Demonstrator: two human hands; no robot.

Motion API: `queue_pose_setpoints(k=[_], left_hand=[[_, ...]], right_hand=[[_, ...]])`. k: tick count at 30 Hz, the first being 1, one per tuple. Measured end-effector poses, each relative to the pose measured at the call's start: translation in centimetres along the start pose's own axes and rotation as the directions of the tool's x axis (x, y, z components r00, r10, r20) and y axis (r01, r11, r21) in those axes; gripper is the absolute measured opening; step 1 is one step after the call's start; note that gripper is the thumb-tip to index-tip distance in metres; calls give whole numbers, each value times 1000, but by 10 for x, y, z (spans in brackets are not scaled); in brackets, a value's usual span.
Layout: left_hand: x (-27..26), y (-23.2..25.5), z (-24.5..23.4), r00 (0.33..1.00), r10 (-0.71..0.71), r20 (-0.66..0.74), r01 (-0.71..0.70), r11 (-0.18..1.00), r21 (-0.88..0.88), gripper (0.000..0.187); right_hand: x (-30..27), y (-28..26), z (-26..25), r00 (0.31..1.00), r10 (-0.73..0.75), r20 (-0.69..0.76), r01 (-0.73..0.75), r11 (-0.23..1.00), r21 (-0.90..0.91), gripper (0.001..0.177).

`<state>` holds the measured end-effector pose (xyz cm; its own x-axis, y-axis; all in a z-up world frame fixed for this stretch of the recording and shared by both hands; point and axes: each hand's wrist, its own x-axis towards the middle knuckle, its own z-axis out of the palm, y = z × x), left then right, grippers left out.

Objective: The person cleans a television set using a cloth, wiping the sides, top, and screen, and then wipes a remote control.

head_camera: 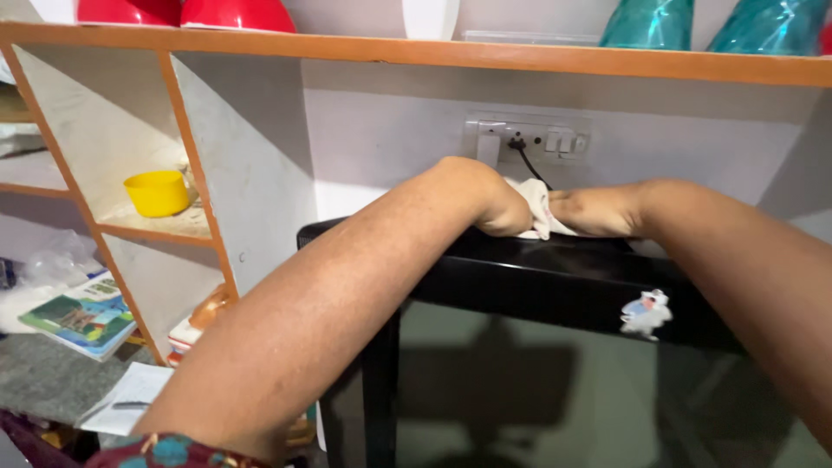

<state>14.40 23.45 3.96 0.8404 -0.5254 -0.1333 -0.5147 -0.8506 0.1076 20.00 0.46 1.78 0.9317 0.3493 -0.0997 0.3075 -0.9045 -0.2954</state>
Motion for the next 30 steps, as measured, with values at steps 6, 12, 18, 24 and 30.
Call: queue_pose_setpoints(k=[6,12,18,24,30], left_hand=[[7,-20,-12,996,-71,-53,72,997,5,69],[11,-41,-21,992,-85,-92,88,996,31,74],[6,-32,-25,994,-66,-82,74,992,101,64],[-10,-32,-28,991,-108,-76,116,988,101,70],[-19,-29,-30,994,-95,-52,101,988,120,73]], right_hand=[[20,7,-43,950,308,42,-244,824,-511,65],[23,23,-39,787,550,-279,-616,718,-323,62],[31,-31,-10,999,48,10,-48,999,0,62],[28,-27,-22,998,68,-15,-69,949,-308,61],[11,28,-40,835,507,-211,-549,756,-357,64]])
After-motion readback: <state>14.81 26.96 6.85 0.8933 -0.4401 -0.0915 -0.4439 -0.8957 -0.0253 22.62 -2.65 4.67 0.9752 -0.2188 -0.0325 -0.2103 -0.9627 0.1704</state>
